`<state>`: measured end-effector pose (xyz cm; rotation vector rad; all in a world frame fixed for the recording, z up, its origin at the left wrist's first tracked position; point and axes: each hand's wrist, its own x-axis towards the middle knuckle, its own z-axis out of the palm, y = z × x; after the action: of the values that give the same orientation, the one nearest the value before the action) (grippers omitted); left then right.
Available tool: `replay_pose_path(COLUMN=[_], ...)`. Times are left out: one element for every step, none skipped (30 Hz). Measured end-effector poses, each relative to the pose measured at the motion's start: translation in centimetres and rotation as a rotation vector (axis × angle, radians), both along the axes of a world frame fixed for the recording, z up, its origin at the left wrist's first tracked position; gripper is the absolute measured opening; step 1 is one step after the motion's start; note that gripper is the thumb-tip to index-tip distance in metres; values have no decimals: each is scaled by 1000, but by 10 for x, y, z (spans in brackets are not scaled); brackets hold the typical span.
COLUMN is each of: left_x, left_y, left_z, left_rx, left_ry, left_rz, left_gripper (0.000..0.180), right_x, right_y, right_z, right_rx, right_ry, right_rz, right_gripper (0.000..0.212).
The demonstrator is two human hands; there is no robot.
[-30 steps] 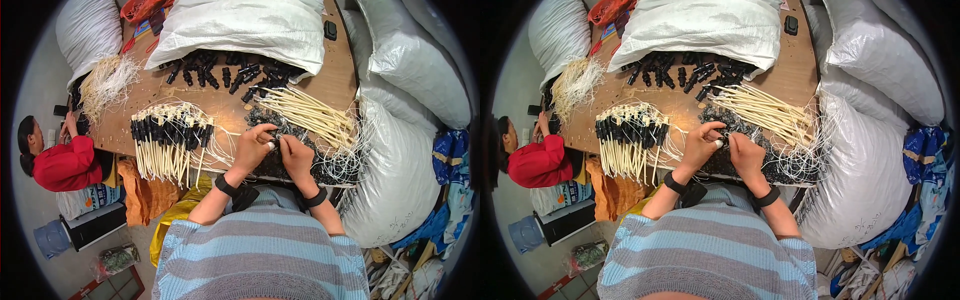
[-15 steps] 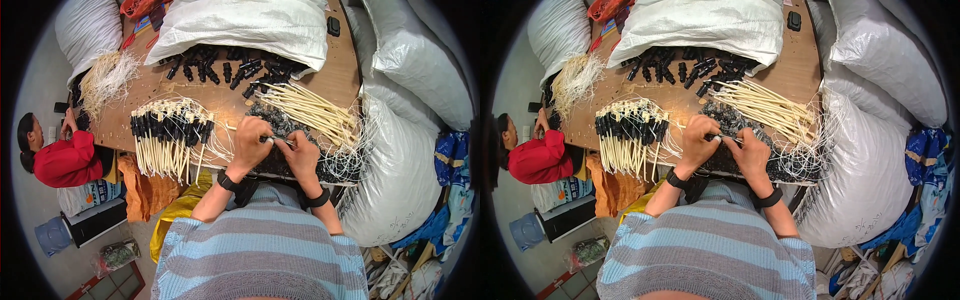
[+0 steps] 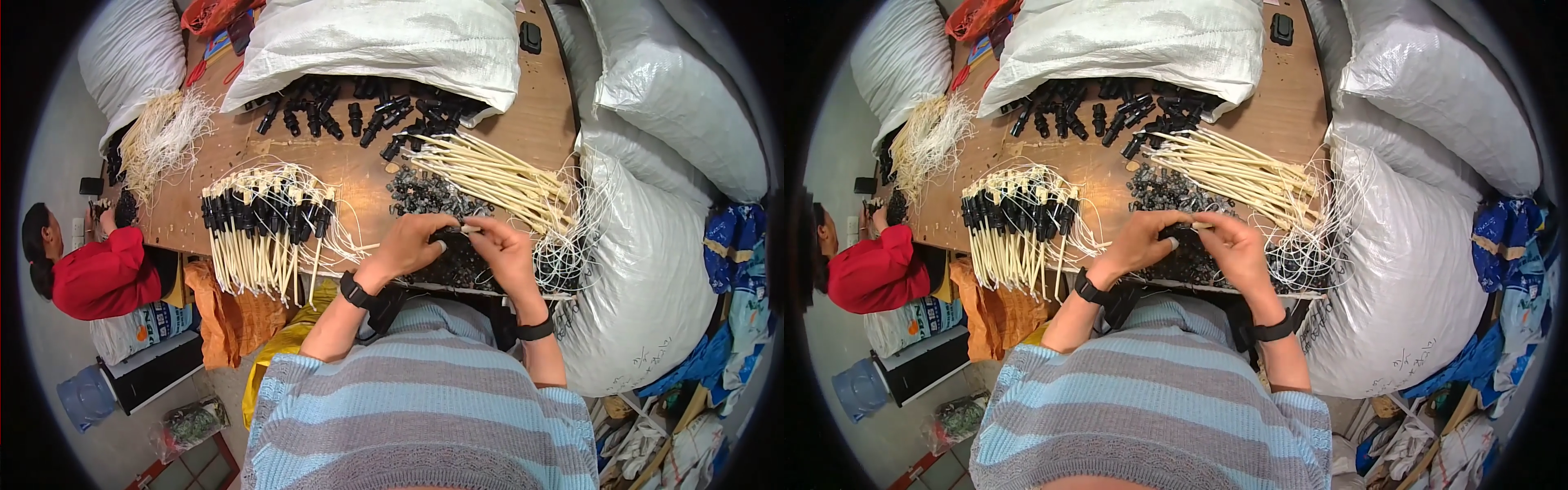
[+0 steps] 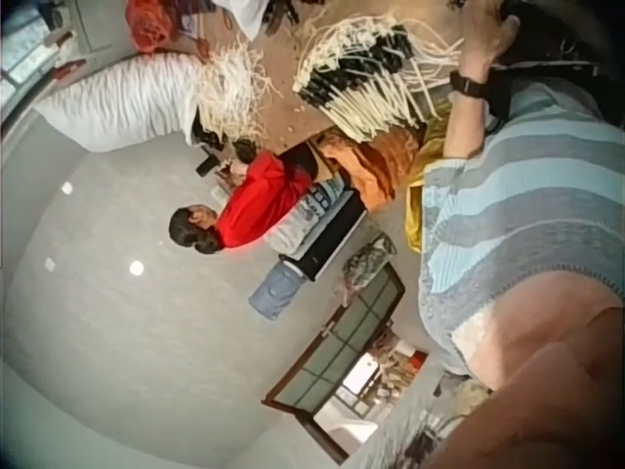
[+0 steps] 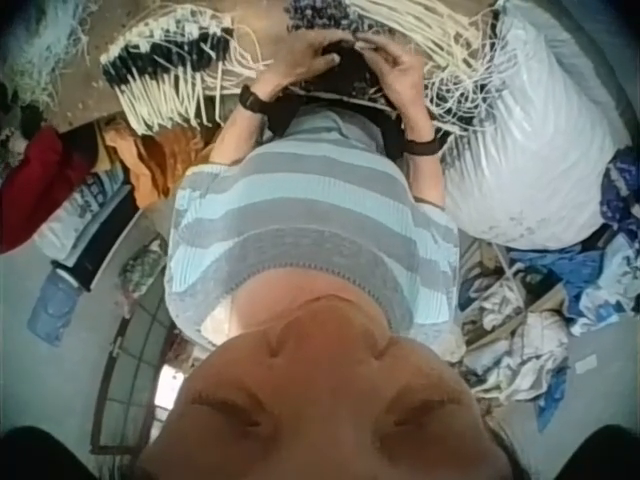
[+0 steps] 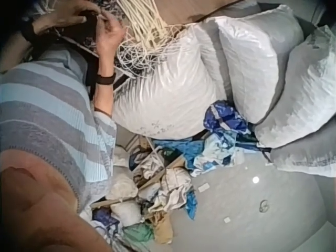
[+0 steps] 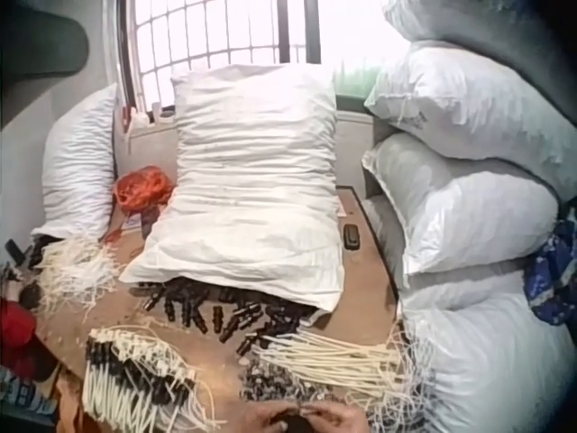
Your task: The person assembles components by hand, picking up a white tube and a black connector, sliding the tube into the connector, and threading a white cord through the assembly. They repeat this process, placing the finished pieces into a pile on the table.
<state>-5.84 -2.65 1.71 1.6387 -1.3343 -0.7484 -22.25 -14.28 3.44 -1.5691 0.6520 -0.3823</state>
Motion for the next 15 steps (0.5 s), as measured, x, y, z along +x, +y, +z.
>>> replay_pose_path(left_x=[1, 1, 1, 0, -1, -2, -1, 1, 3, 5, 6, 7, 8, 6, 6], left_y=[-1, 0, 0, 0, -1, -2, -3, -2, -2, -2, -1, 0, 1, 6, 8], left_z=[4, 4, 3, 3, 4, 7, 8, 5, -1, -3, -1, 4, 6, 3, -4], left_rx=[170, 170, 158, 146, 146, 138, 130, 125, 130, 133, 131, 127, 123, 127, 47], left_ry=[58, 54, 35, 16, 12, 11, 9, 5, 88, 170, 169, 101, 33, 23, -121], left_rz=[3, 10, 27, 44, 48, 73, 97, 103, 112, 120, 128, 132, 137, 163, 166], left_gripper=[40, 40, 38, 37, 37, 35, 34, 34, 34, 34, 34, 32, 29, 29, 29], right_x=[-2, -2, -1, 1, 3, 5, 7, 9, 10, 12, 12, 12, 13, 15, 21], right_y=[2, 4, 5, 6, 8, 8, 8, 6, 6, 9, 11, 11, 11, 14, 16], right_z=[-1, 0, 0, 1, 1, 1, 1, -2, -2, 1, 2, -4, -3, -2, 0], right_rx=[0, -440, -880, -881, -906, -932, -957, -946, -951, -915, -874, -884, -885, -846, -811], right_ry=[2, 19, 34, 27, 23, 19, 15, -45, -52, -40, -26, -40, -48, -34, -23], right_rz=[0, 95, 188, 192, 176, 160, 143, 141, 145, 110, 76, 102, 110, 113, 115], right_gripper=[23, 30, 37, 37, 37, 38, 38, 39, 39, 39, 39, 37, 37, 35, 33])
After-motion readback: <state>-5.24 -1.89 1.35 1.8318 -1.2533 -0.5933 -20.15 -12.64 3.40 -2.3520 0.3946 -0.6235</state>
